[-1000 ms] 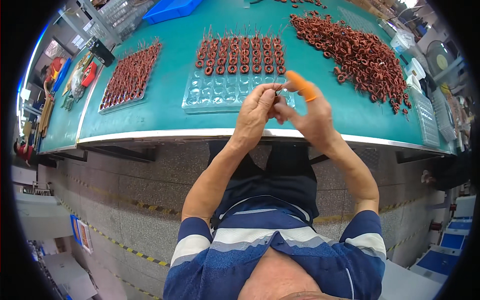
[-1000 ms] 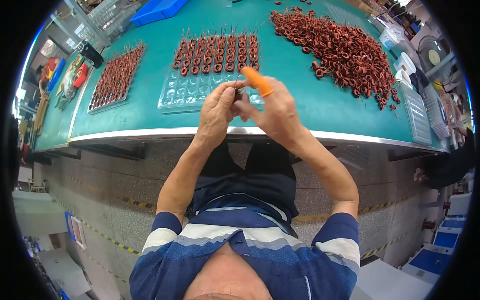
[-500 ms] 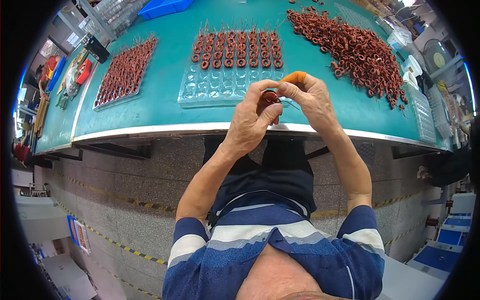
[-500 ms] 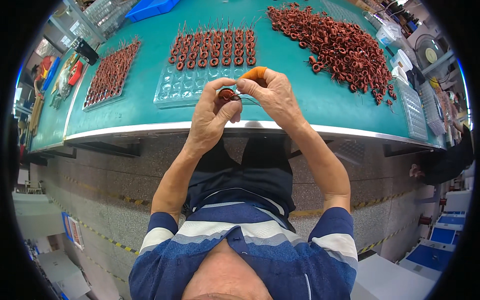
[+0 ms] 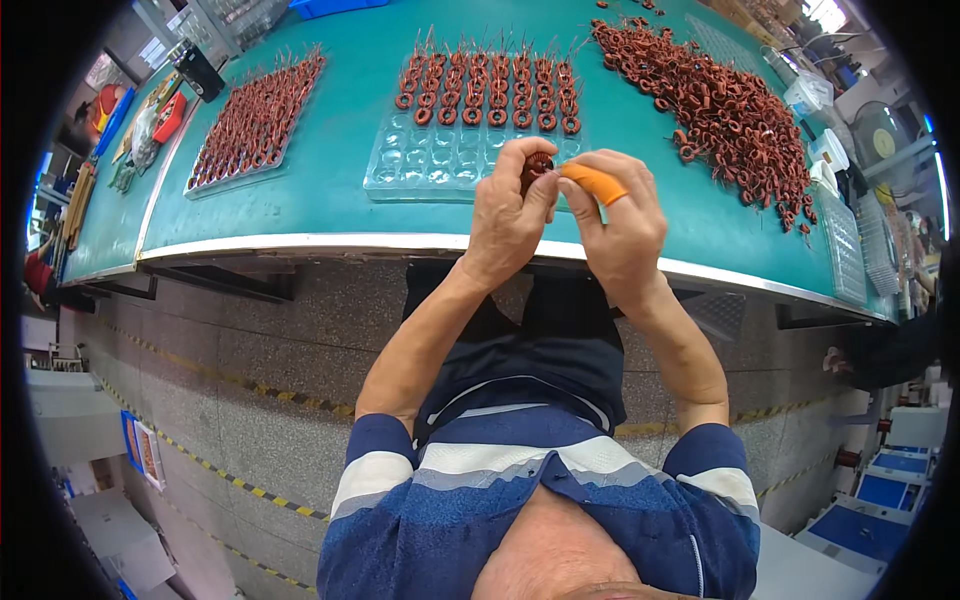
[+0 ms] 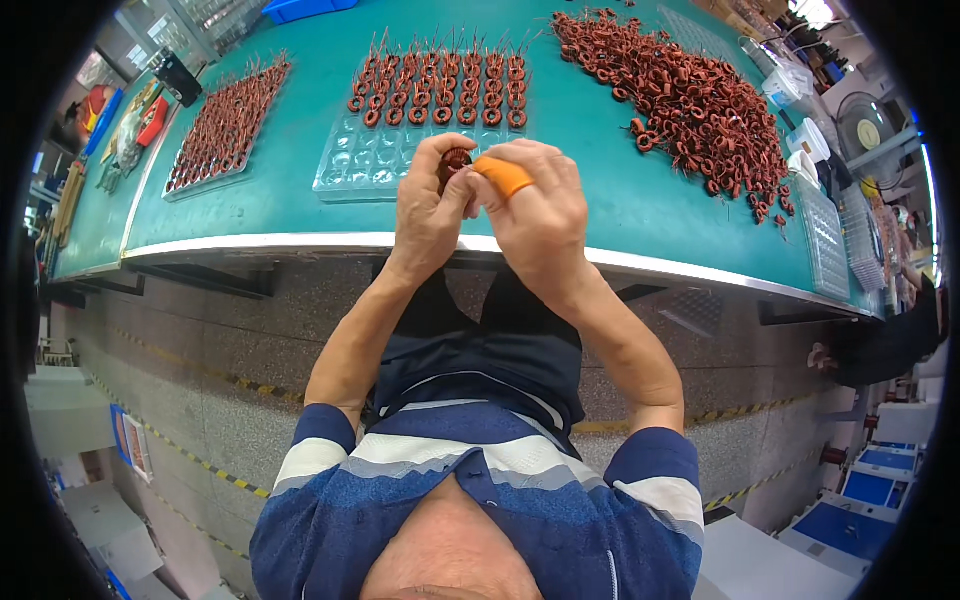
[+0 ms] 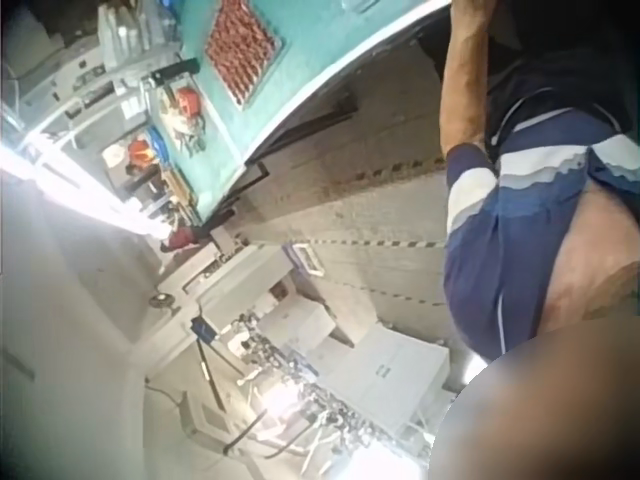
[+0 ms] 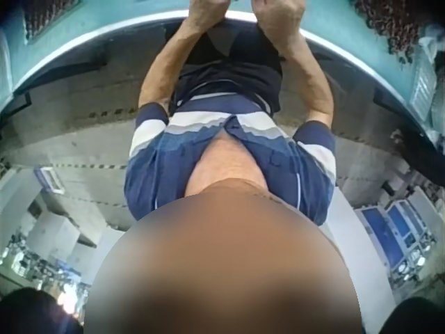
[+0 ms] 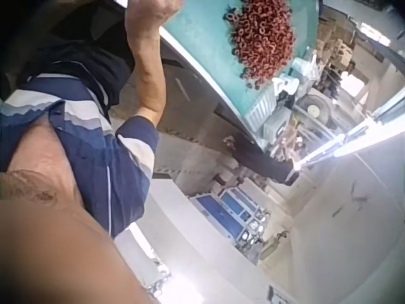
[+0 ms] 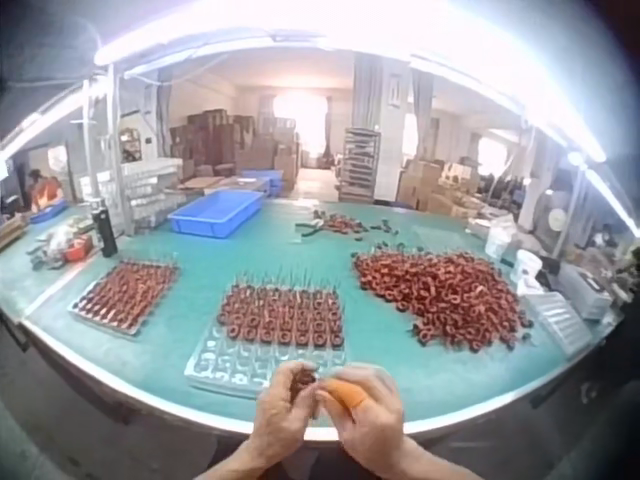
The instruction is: Assembling and organizing electronic coils on a transparent plastic tray at a workbench.
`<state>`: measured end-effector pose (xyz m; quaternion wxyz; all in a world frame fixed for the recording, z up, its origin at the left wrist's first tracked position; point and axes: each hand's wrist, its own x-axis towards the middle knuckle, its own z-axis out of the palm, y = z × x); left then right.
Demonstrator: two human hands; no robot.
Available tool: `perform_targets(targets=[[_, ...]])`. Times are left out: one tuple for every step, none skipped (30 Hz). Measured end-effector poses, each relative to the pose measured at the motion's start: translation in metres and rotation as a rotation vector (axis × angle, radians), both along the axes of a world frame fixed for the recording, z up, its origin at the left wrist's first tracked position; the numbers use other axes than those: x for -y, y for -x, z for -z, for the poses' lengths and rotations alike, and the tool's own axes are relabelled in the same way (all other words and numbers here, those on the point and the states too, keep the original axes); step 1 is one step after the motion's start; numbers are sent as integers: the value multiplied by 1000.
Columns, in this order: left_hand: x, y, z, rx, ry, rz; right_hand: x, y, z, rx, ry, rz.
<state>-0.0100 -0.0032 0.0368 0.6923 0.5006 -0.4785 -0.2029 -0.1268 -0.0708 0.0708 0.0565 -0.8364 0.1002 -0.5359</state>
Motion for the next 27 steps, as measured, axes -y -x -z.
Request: perform_targets(targets=[[-2,-1,1,-85,29,70,-4,4,-3,-18,-227,-13],[-4,-1,0,-100,17,104,-4,5,-5,-18,-227,-15],[-3,-4,-1,-99,17,101,-3,5,-6,-3,-411,-73],[-2,-4,-3,-97,-5,148,-3,6,-7,12,-595,-124],[-1,-4,-4,-95,-26,194,-2,6,-6,40,-609,-138],[-3,-4,-7,-96,-27,197,-3,5,-7,39,-609,-134],[-6,-4,-12,-51,-50,180,-5,3,-8,146,-790,-184],[-8,-4,-17,-5,-73,163,-7,2,-10,255,-970,-235],[-9,-3,-22,-6,-73,165,-8,1,-12,255,-970,-233],[-10,-4,-25,105,-55,91,-7,0,-12,291,-933,-203],[-9,-4,-26,217,-36,17,-6,-1,-13,326,-895,-174],[-7,-4,-25,216,-39,18,-7,0,-12,325,-899,-172],[-6,-3,-23,293,-2,-55,-11,2,-13,169,-702,-38],[-4,-3,-21,370,35,-127,-14,3,-12,15,-501,93],[-1,-2,-19,370,33,-127,-15,1,-12,15,-503,93],[1,-3,-19,335,44,-118,-14,-5,-11,64,-291,74],[2,-3,-20,299,55,-110,-15,-8,-11,111,-79,55],[-6,-5,-20,48,-50,75,-13,-3,-10,76,-325,83],[-10,-5,-18,-11,-23,140,-7,1,-11,70,-472,16],[-14,-4,-16,-70,5,205,-3,4,-11,64,-618,-52],[-17,-5,-16,-118,-23,243,-1,5,-4,79,-580,-94],[-17,-6,-16,-121,-22,245,0,6,0,76,-580,-91],[-16,-6,-17,-167,-41,294,2,7,2,90,-638,-98],[-17,-7,-18,-212,-60,344,3,7,4,104,-697,-105],[-18,-8,-18,-173,-108,320,3,6,6,97,-681,-97],[-19,-9,-18,-176,-109,322,2,7,6,94,-682,-92],[-20,-10,-19,-123,-157,281,1,8,4,59,-632,-72]])
